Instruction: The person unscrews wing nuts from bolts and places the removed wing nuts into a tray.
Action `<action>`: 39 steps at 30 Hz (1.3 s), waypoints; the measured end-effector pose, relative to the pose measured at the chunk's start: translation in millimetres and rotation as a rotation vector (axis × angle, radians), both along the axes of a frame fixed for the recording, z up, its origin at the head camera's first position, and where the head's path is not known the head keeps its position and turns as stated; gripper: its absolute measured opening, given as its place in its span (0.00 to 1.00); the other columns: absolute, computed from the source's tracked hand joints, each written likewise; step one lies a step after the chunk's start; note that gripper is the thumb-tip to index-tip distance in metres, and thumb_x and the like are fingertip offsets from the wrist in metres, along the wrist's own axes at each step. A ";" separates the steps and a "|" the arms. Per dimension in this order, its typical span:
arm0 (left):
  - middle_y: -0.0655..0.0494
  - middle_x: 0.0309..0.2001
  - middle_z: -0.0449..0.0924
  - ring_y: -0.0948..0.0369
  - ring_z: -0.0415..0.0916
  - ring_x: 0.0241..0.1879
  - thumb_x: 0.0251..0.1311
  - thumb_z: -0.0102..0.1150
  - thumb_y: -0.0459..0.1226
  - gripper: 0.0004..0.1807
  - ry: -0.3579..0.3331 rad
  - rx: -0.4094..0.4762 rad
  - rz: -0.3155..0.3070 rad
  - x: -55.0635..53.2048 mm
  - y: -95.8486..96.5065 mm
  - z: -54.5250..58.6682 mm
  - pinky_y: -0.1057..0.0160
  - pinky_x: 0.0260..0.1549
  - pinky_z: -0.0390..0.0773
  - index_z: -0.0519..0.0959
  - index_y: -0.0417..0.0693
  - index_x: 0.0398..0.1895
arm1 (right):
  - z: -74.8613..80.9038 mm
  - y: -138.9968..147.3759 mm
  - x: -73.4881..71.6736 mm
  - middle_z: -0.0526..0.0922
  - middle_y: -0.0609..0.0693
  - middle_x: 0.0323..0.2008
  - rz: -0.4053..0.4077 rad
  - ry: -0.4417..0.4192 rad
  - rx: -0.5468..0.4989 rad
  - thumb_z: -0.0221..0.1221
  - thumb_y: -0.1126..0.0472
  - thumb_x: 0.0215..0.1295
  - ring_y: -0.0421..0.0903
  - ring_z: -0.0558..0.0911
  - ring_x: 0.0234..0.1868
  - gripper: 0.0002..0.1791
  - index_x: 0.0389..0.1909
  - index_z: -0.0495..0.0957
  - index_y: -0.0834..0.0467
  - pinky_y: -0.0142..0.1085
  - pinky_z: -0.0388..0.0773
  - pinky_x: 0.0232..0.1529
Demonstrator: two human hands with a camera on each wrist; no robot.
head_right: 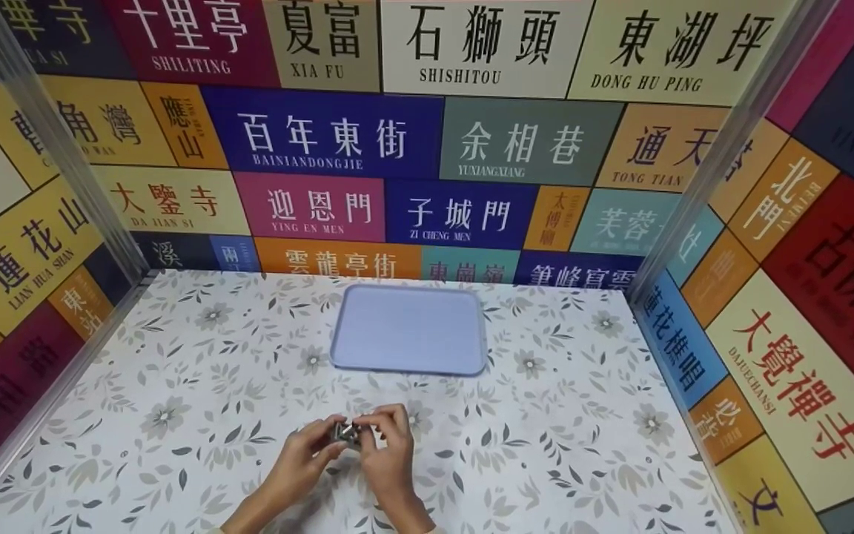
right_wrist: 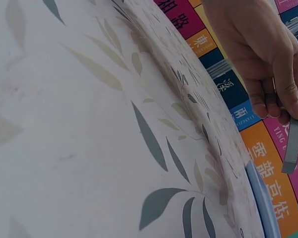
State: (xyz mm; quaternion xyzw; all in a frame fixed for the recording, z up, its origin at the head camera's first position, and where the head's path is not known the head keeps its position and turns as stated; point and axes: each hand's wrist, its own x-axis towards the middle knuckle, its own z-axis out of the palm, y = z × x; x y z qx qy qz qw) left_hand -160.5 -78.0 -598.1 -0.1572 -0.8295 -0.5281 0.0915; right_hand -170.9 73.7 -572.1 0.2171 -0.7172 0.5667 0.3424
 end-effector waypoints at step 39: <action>0.48 0.43 0.84 0.69 0.78 0.36 0.64 0.63 0.37 0.20 -0.003 0.019 -0.002 0.3 2.1 -1.2 0.70 0.36 0.84 0.79 0.34 0.56 | 2.7 5.0 4.1 0.76 0.62 0.36 0.025 -0.082 0.026 0.60 0.84 0.49 0.52 0.73 0.33 0.16 0.39 0.84 0.67 0.41 0.71 0.27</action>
